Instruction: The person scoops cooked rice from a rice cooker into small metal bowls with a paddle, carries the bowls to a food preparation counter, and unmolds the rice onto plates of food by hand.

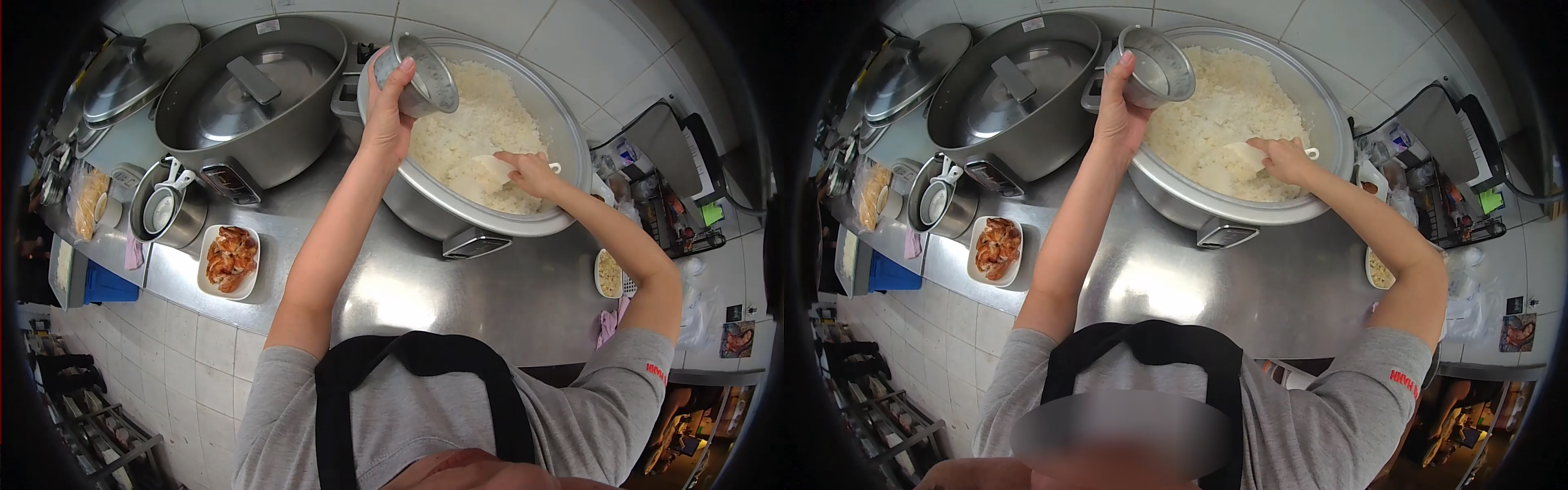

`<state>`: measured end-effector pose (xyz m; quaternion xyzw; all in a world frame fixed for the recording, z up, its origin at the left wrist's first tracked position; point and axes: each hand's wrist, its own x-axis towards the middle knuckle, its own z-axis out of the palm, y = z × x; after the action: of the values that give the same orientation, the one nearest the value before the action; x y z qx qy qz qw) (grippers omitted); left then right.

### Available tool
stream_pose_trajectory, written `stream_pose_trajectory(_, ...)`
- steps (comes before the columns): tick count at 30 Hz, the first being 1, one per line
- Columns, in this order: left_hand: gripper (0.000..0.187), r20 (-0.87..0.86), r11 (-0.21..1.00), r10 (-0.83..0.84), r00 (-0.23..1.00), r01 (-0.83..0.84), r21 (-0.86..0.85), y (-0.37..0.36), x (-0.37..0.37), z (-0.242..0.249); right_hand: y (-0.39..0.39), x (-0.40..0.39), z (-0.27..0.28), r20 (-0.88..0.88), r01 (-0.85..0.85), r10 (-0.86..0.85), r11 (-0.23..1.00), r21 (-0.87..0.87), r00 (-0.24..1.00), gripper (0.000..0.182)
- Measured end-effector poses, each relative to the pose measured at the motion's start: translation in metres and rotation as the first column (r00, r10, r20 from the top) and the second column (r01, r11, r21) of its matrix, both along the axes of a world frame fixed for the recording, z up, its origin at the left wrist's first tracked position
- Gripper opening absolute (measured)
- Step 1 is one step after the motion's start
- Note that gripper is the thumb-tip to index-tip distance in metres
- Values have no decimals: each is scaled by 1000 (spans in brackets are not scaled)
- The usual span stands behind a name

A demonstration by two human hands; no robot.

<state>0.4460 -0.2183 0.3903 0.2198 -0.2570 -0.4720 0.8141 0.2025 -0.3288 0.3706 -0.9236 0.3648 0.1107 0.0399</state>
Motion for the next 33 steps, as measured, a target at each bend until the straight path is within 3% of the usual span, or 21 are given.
stream_pose_trajectory(5,75,24,1000,5,1000,-6,15,0,-1,1,12,3,1,7,-44,44,997,63,999,48)
stream_pose_trajectory(7,75,33,1000,7,999,-7,10,-1,-1,0,19,7,-11,148,-286,269,952,112,952,50)
stream_pose_trajectory(8,75,41,1000,14,999,-14,7,0,0,0,19,7,-13,152,-289,271,951,113,951,50)
stream_pose_trajectory(10,73,54,1000,26,998,-26,5,1,1,1,23,14,0,137,-127,78,912,391,987,51)
stream_pose_trajectory(11,71,62,1000,29,998,-30,5,1,0,1,20,12,-1,137,-128,80,912,390,987,51)
stream_pose_trajectory(13,71,59,999,45,997,-45,12,5,-3,6,12,9,-2,198,-99,-57,714,693,979,51)
stream_pose_trajectory(17,72,52,999,49,997,-50,20,5,-3,7,16,5,-1,279,-136,-160,588,797,947,55)
stream_pose_trajectory(19,73,53,998,55,997,-57,37,3,-1,6,19,7,13,161,-16,-230,527,850,960,55)
stream_pose_trajectory(22,74,65,994,66,996,-72,80,3,-1,6,10,9,32,109,17,-219,504,864,970,53)
stream_pose_trajectory(25,76,65,993,61,996,-68,101,2,-2,6,-12,14,65,219,-36,-256,572,820,942,51)
stream_pose_trajectory(26,77,52,994,48,998,-53,98,1,-2,6,-19,18,85,255,-59,-204,661,748,945,48)
stream_pose_trajectory(27,77,54,994,46,997,-51,91,-2,-1,5,-20,28,111,284,-83,-148,743,664,947,45)
stream_pose_trajectory(29,74,11,987,-117,993,115,115,-6,3,1,-19,47,145,289,-92,-42,895,435,956,40)
stream_pose_trajectory(30,74,15,987,-119,993,117,111,-5,1,5,-15,56,145,293,-92,-43,897,432,955,40)
stream_pose_trajectory(32,70,-20,956,-251,968,251,155,0,1,11,-5,78,142,458,-111,24,980,164,889,43)
stream_pose_trajectory(33,70,-16,957,-244,970,244,156,0,2,11,4,87,134,424,-181,148,983,39,894,45)
